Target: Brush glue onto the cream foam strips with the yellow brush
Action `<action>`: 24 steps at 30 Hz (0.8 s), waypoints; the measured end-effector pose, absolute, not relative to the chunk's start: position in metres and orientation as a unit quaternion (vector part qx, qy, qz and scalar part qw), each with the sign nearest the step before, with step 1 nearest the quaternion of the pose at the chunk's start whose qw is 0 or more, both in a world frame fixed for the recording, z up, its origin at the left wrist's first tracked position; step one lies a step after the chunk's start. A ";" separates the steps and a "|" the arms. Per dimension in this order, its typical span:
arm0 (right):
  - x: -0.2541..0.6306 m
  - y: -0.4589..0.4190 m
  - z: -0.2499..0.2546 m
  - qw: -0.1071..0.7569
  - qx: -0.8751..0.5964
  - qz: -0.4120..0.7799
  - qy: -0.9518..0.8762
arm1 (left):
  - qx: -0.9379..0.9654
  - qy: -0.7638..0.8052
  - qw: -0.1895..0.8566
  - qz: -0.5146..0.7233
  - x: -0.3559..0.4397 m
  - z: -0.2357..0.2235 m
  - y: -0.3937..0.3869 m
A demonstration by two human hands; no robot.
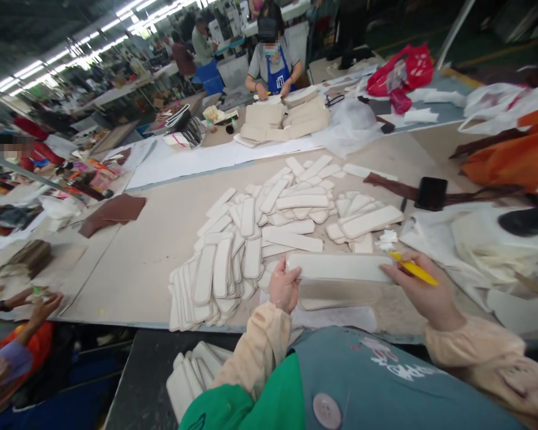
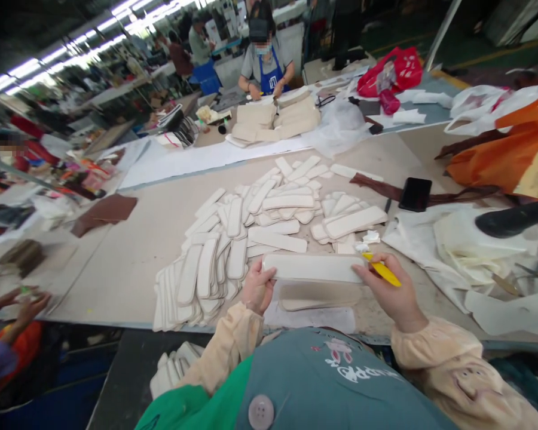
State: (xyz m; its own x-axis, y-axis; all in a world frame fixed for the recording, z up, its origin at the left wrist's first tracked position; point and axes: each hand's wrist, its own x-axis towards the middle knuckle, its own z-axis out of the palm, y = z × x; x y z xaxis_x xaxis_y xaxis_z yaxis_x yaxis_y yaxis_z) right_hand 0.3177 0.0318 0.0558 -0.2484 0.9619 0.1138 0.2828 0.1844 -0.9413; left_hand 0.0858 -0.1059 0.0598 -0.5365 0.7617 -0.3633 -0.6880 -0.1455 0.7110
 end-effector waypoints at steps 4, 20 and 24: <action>0.316 0.026 0.051 0.382 -0.470 0.440 -0.663 | 0.029 0.437 0.470 0.767 0.081 0.059 -0.104; 0.309 0.009 0.052 0.372 -0.462 0.472 -0.652 | -0.158 0.434 0.463 0.756 0.081 0.053 -0.095; 0.305 0.005 0.048 0.360 -0.469 0.474 -0.652 | -0.139 0.408 0.455 0.779 0.079 0.059 -0.096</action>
State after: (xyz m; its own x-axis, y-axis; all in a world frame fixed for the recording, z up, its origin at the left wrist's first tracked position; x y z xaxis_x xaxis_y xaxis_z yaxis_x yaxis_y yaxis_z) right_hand 0.3052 0.0048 0.0476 -0.3001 0.9536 0.0254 0.2704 0.1106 -0.9564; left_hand 0.0792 -0.0956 0.0594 -0.5475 0.5950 -0.5884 -0.8225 -0.2531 0.5093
